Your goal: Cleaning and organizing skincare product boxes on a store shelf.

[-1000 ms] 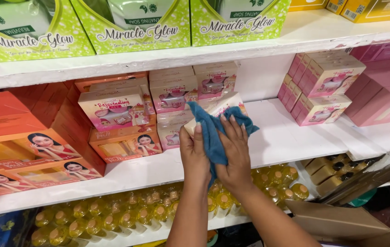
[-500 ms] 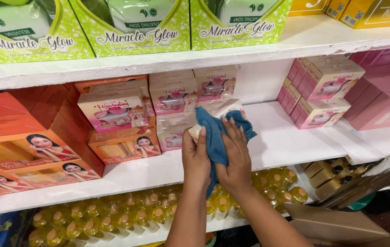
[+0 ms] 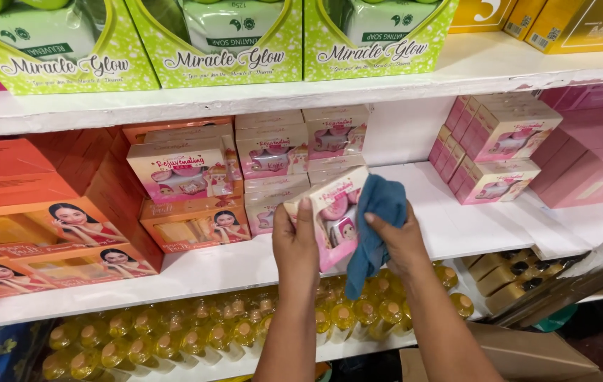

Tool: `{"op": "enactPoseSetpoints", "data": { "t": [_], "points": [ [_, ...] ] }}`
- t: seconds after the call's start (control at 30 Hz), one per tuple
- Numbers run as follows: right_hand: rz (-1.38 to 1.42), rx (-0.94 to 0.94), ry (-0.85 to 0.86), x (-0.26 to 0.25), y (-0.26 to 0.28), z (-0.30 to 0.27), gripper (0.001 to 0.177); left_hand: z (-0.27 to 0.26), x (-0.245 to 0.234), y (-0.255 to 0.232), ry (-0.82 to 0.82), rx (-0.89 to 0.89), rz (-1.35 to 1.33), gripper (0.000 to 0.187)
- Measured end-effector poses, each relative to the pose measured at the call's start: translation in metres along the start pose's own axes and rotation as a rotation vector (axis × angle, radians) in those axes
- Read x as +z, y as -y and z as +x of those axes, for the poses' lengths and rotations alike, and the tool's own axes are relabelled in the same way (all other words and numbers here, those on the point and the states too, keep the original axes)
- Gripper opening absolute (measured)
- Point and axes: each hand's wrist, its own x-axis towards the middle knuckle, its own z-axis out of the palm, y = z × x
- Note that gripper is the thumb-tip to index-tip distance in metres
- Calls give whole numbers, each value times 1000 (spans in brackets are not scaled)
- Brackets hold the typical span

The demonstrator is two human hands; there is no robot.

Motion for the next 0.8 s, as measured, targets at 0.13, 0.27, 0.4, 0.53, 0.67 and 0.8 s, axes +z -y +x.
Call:
{"op": "enactPoseSetpoints", "data": {
  "t": [0.13, 0.27, 0.4, 0.53, 0.67, 0.8],
  "points": [
    [126, -17, 82, 8, 6, -21, 58, 11, 2, 0, -74, -248, -365, 32],
    [247, -243, -83, 8, 2, -14, 43, -9, 18, -10, -74, -556, -392, 33],
    [117, -290, -268, 28, 15, -30, 52, -26, 30, -6, -81, -609, -490, 34],
    [-183, -277, -232, 41, -5, -57, 64, -18, 29, 20, -84, -434, -548, 40],
    [-113, -206, -9, 54, -8, -79, 60, -15, 29, 11, -159, -353, -493, 60],
    [-78, -116, -170, 57, 11, -64, 53, -25, 29, -1, -114, -444, -482, 64]
  ]
}}
